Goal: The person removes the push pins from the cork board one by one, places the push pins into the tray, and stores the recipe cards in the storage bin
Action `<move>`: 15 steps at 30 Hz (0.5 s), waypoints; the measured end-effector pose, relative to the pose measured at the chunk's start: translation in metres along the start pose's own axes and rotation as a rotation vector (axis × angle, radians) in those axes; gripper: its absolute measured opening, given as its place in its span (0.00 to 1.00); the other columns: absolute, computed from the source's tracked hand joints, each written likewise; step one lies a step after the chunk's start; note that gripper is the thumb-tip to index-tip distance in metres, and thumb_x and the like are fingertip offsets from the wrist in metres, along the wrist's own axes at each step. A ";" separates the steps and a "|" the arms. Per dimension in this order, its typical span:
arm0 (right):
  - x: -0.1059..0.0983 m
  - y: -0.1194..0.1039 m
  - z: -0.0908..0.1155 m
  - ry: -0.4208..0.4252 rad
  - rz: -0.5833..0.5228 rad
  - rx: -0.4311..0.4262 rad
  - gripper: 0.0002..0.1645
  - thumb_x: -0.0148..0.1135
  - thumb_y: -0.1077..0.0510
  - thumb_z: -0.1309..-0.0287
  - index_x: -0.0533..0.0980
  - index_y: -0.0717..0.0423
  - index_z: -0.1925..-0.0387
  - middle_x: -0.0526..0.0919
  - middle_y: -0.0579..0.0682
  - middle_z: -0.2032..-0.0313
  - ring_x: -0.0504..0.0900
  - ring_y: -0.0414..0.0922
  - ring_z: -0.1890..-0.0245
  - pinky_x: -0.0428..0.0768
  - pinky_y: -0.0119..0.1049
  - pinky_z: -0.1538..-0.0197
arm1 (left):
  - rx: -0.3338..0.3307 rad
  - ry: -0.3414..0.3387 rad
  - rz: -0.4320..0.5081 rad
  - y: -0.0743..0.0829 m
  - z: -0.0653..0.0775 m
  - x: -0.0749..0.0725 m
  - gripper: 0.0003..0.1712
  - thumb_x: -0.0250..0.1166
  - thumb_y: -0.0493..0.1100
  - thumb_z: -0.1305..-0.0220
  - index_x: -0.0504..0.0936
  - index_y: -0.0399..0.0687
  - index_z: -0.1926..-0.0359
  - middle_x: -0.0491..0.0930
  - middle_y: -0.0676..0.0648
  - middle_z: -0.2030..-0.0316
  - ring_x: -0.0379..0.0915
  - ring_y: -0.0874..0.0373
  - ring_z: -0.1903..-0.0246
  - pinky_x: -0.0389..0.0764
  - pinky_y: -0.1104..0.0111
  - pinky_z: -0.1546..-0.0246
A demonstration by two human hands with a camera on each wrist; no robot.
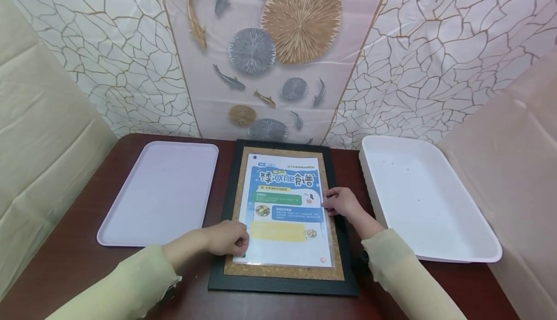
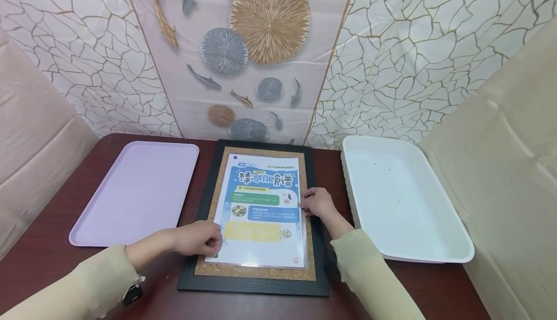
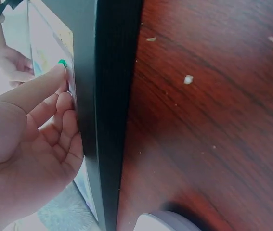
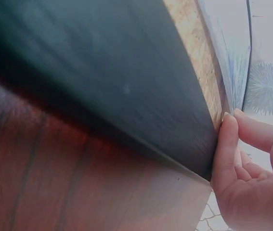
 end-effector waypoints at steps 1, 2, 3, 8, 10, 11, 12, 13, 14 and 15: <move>0.000 0.000 0.000 -0.002 -0.001 -0.003 0.25 0.61 0.64 0.43 0.68 0.68 0.45 0.80 0.65 0.58 0.81 0.42 0.72 0.82 0.34 0.66 | -0.004 -0.002 0.003 0.000 0.000 0.000 0.08 0.63 0.37 0.45 0.77 0.50 0.79 0.66 0.57 0.81 0.60 0.67 0.78 0.63 0.76 0.74; 0.000 0.000 0.000 -0.001 -0.003 -0.002 0.25 0.61 0.64 0.43 0.68 0.68 0.45 0.80 0.65 0.58 0.81 0.42 0.73 0.82 0.33 0.66 | -0.008 -0.004 0.009 0.000 0.000 0.000 0.08 0.63 0.37 0.45 0.77 0.50 0.79 0.66 0.57 0.81 0.61 0.67 0.78 0.63 0.76 0.74; 0.000 0.000 0.000 0.000 -0.005 0.000 0.24 0.61 0.64 0.43 0.69 0.68 0.45 0.80 0.64 0.59 0.81 0.42 0.73 0.82 0.33 0.67 | -0.009 -0.004 0.012 0.000 0.000 0.000 0.08 0.63 0.37 0.45 0.77 0.50 0.79 0.66 0.57 0.81 0.61 0.67 0.78 0.63 0.75 0.74; 0.001 0.001 0.000 0.001 -0.013 0.005 0.24 0.61 0.64 0.44 0.69 0.68 0.46 0.81 0.63 0.61 0.81 0.42 0.74 0.82 0.32 0.68 | -0.006 -0.010 0.020 -0.002 0.000 0.001 0.08 0.63 0.38 0.45 0.77 0.51 0.79 0.66 0.58 0.80 0.60 0.67 0.76 0.62 0.75 0.72; 0.001 0.001 -0.001 0.004 -0.016 0.008 0.23 0.61 0.64 0.44 0.70 0.68 0.46 0.81 0.63 0.62 0.81 0.42 0.74 0.82 0.32 0.68 | 0.001 -0.020 0.022 -0.003 0.000 0.001 0.08 0.63 0.38 0.45 0.77 0.51 0.79 0.66 0.58 0.80 0.60 0.67 0.76 0.62 0.75 0.71; 0.001 0.002 -0.001 0.005 -0.016 0.008 0.23 0.61 0.64 0.44 0.70 0.68 0.46 0.81 0.63 0.62 0.81 0.42 0.74 0.82 0.32 0.68 | 0.002 -0.027 0.027 -0.003 0.000 0.001 0.08 0.63 0.38 0.44 0.77 0.51 0.79 0.66 0.58 0.80 0.61 0.67 0.75 0.63 0.75 0.71; 0.001 0.002 -0.001 0.005 -0.016 0.005 0.23 0.61 0.64 0.44 0.70 0.68 0.47 0.80 0.63 0.62 0.80 0.42 0.74 0.82 0.33 0.68 | 0.003 -0.034 0.028 -0.003 -0.001 0.001 0.08 0.63 0.38 0.44 0.77 0.51 0.79 0.66 0.58 0.80 0.61 0.67 0.75 0.63 0.75 0.71; 0.001 0.002 -0.001 0.008 -0.017 0.007 0.23 0.61 0.64 0.44 0.70 0.68 0.47 0.80 0.63 0.62 0.80 0.42 0.74 0.82 0.33 0.68 | 0.004 -0.040 0.030 -0.004 -0.001 0.001 0.08 0.63 0.38 0.44 0.77 0.51 0.79 0.66 0.58 0.79 0.61 0.67 0.75 0.63 0.75 0.70; 0.000 0.002 -0.002 0.009 -0.017 0.007 0.23 0.61 0.64 0.44 0.70 0.68 0.47 0.80 0.63 0.62 0.80 0.42 0.74 0.82 0.33 0.68 | 0.010 -0.048 0.026 -0.004 -0.001 0.001 0.08 0.63 0.38 0.45 0.78 0.51 0.79 0.66 0.58 0.79 0.61 0.67 0.75 0.62 0.75 0.70; 0.000 0.001 -0.002 0.010 -0.015 0.008 0.23 0.61 0.64 0.44 0.70 0.67 0.47 0.80 0.63 0.62 0.80 0.42 0.74 0.82 0.33 0.68 | 0.016 -0.060 0.015 -0.004 -0.001 0.002 0.07 0.64 0.38 0.46 0.78 0.52 0.79 0.66 0.58 0.78 0.60 0.67 0.74 0.62 0.75 0.70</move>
Point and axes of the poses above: each hand's wrist, its own z-axis away from the middle knuckle, its own x-axis out of the palm, y = z × x, the point moved 5 cm from there along -z, towards the middle knuckle
